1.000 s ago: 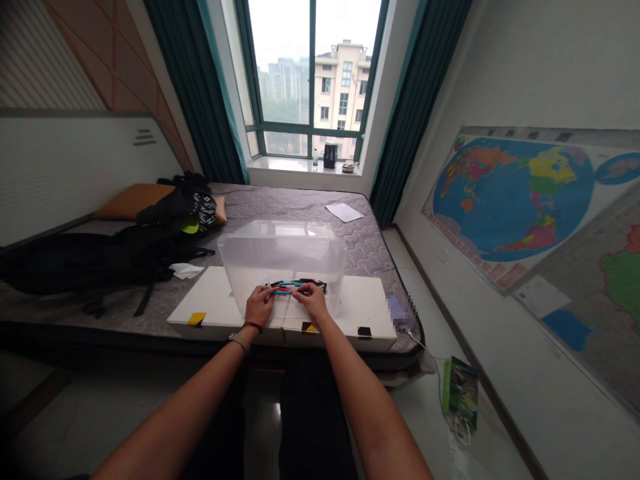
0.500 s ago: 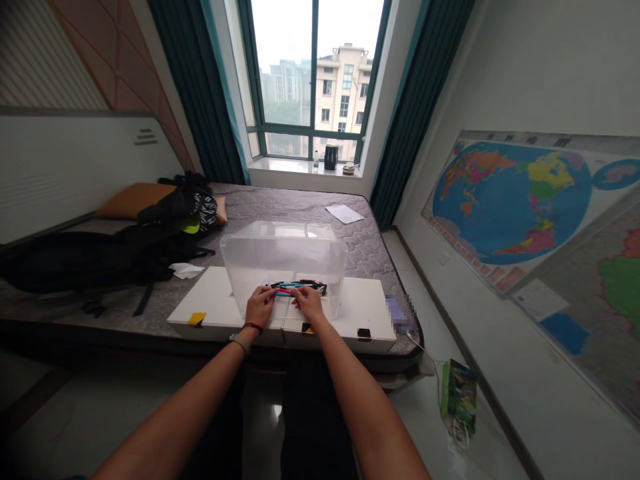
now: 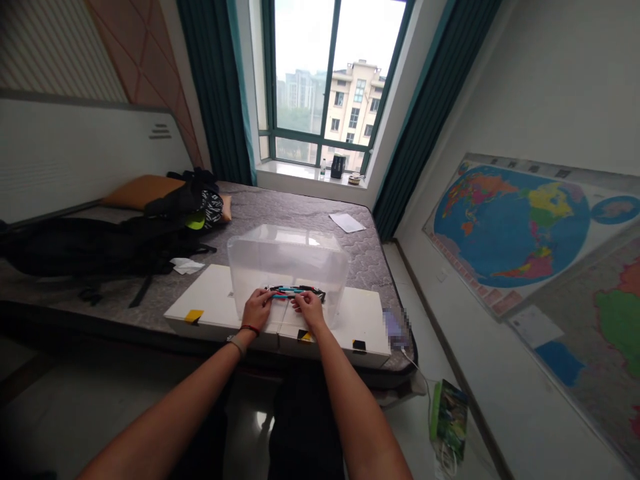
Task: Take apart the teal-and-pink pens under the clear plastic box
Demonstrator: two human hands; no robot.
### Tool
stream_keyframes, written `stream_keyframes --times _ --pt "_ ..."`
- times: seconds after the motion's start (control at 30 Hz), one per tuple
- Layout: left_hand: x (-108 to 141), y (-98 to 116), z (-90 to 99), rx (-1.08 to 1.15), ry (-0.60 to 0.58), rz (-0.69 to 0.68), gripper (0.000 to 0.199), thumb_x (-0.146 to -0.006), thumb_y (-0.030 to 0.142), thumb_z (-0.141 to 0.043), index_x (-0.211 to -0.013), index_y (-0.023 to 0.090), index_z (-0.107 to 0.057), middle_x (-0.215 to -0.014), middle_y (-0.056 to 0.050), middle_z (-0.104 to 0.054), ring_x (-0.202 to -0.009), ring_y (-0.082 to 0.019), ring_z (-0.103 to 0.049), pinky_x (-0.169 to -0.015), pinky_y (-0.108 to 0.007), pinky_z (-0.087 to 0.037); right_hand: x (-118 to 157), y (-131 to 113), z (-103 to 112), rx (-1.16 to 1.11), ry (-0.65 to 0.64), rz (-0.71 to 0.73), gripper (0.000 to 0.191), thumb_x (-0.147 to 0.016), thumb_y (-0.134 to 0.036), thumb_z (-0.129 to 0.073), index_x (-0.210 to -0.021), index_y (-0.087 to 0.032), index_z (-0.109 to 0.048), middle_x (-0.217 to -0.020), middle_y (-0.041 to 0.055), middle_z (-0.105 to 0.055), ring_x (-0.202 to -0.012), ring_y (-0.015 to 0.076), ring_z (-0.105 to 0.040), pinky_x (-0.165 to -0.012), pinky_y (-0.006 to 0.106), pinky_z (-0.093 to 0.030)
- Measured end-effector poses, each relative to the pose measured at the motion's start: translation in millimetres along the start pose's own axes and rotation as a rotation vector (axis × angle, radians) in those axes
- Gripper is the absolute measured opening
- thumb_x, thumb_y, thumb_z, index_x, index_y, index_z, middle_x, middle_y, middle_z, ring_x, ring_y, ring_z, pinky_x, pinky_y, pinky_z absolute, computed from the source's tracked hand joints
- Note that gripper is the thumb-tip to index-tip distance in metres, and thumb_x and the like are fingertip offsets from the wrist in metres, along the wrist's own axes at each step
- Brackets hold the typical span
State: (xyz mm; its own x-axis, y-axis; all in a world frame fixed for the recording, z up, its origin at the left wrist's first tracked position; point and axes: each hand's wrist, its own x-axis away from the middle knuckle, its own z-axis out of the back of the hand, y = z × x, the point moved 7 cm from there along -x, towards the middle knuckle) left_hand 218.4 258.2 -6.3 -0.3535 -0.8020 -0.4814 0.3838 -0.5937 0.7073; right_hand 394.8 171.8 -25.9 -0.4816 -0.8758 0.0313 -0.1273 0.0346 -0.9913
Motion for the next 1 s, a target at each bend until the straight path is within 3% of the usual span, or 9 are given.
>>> stream_keyframes --times 0.17,0.27,0.47,0.6,1.0 --pt "0 1 -0.3 -0.011 0.018 -0.004 0.031 -0.088 0.018 -0.050 -0.103 0.025 -0.076 -0.099 -0.006 -0.062 -0.093 -0.019 -0.062 -0.089 -0.032 -0.053 -4 2 -5 0.214 0.061 0.020 0.053 -0.080 -0.071 -0.056 -0.063 -0.021 -0.056 -0.053 0.0024 -0.062 -0.044 0.0141 -0.053 -0.046 0.027 -0.040" --pt "1 0 -0.9 -0.036 0.030 0.010 0.032 -0.087 0.017 -0.049 -0.104 0.025 -0.075 -0.100 -0.006 -0.062 -0.094 -0.019 -0.062 -0.090 -0.032 -0.053 -6 4 -8 0.291 0.062 0.019 0.058 -0.085 -0.074 -0.045 -0.062 -0.022 -0.055 -0.049 0.0014 -0.059 -0.041 0.0146 -0.052 -0.044 0.027 -0.038" --pt "2 -4 -3.2 -0.043 0.044 0.005 0.031 -0.088 0.019 -0.049 -0.103 0.026 -0.075 -0.099 -0.006 -0.062 -0.091 -0.019 -0.062 -0.088 -0.031 -0.053 -8 7 -2 0.100 -0.010 0.019 0.041 -0.073 -0.059 -0.068 -0.092 -0.024 -0.055 -0.071 0.0016 -0.069 -0.058 0.0170 -0.062 -0.051 0.028 -0.048" --pt "3 -6 -4.8 -0.040 0.045 -0.002 0.031 -0.088 0.019 -0.048 -0.103 0.026 -0.074 -0.100 -0.005 -0.062 -0.092 -0.018 -0.063 -0.089 -0.030 -0.053 -9 11 7 0.052 0.040 0.020 0.037 -0.071 -0.054 -0.071 -0.084 -0.023 -0.057 -0.075 0.0039 -0.069 -0.066 0.0181 -0.064 -0.056 0.029 -0.051" --pt "3 -7 -1.7 -0.004 0.081 -0.010 0.032 -0.087 0.018 -0.048 -0.102 0.025 -0.074 -0.099 -0.005 -0.063 -0.091 -0.018 -0.063 -0.088 -0.029 -0.053 -7 6 -1 0.325 0.084 0.062 0.052 -0.086 -0.069 -0.049 -0.062 -0.022 -0.051 -0.051 0.0000 -0.057 -0.040 0.0121 -0.046 -0.041 0.025 -0.037"
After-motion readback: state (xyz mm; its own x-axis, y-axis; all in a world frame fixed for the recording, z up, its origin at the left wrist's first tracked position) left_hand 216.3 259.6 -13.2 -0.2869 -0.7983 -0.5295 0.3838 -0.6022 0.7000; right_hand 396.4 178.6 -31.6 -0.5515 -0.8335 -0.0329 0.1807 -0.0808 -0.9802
